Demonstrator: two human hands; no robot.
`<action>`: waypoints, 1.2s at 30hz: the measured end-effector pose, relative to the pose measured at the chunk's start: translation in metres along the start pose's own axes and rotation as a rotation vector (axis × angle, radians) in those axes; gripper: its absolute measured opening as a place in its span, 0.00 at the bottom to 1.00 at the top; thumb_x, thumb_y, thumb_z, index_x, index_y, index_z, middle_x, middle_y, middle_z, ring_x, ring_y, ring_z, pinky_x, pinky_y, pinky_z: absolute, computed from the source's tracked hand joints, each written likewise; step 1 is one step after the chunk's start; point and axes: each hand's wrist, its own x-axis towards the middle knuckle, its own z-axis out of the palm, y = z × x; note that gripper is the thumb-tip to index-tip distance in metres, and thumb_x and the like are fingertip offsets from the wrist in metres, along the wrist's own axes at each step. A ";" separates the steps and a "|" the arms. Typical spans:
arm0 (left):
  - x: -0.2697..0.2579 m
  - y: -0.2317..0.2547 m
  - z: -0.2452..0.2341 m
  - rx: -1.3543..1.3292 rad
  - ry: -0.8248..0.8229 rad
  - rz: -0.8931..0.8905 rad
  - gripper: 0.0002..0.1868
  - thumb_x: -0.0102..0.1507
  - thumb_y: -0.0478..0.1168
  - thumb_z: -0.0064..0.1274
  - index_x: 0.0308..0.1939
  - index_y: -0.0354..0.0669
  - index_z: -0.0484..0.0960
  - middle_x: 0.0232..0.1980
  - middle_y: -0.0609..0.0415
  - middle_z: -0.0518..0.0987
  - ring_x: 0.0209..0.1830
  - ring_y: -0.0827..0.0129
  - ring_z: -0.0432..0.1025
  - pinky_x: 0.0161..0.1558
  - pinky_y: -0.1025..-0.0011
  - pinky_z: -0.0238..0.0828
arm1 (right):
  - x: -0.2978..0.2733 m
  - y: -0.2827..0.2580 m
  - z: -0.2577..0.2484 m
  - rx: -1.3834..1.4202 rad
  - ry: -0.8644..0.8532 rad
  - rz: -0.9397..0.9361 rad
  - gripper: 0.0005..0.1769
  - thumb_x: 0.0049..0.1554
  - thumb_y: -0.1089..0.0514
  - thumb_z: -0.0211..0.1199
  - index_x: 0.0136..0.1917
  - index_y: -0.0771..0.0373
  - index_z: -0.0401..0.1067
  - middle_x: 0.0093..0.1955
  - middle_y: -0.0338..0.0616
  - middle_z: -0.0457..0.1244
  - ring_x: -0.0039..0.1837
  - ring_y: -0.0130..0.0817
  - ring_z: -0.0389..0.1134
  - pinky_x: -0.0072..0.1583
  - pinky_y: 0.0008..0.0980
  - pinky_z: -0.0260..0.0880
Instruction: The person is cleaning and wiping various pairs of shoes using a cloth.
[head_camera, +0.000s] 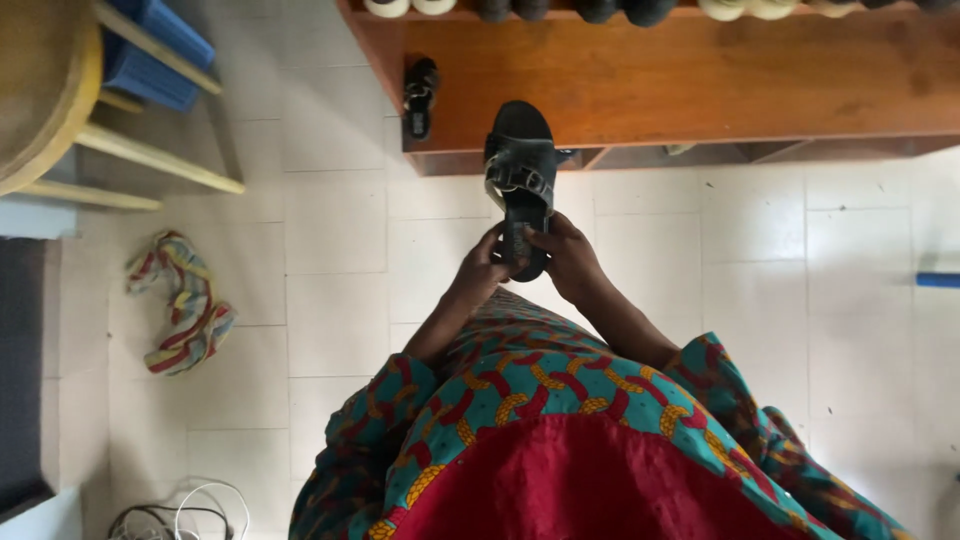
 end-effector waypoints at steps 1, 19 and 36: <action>0.001 -0.008 0.005 0.002 -0.011 0.001 0.43 0.59 0.43 0.63 0.77 0.46 0.62 0.48 0.51 0.79 0.42 0.70 0.76 0.39 0.73 0.74 | -0.005 0.000 -0.003 0.003 0.009 -0.005 0.28 0.61 0.62 0.56 0.73 0.73 0.58 0.60 0.56 0.62 0.62 0.43 0.67 0.61 0.42 0.73; 0.008 0.019 0.033 0.043 -0.063 0.211 0.26 0.61 0.43 0.64 0.59 0.37 0.74 0.49 0.49 0.80 0.45 0.68 0.78 0.44 0.70 0.79 | -0.025 0.003 -0.029 -0.023 0.125 -0.327 0.28 0.57 0.64 0.65 0.70 0.65 0.65 0.62 0.48 0.65 0.62 0.37 0.69 0.62 0.37 0.73; -0.005 0.031 -0.136 0.092 -0.184 0.159 0.30 0.59 0.39 0.64 0.64 0.39 0.72 0.52 0.51 0.82 0.41 0.70 0.78 0.43 0.71 0.79 | 0.041 0.001 0.104 -0.764 0.455 -0.884 0.33 0.51 0.79 0.58 0.69 0.64 0.73 0.64 0.52 0.68 0.63 0.46 0.74 0.62 0.36 0.77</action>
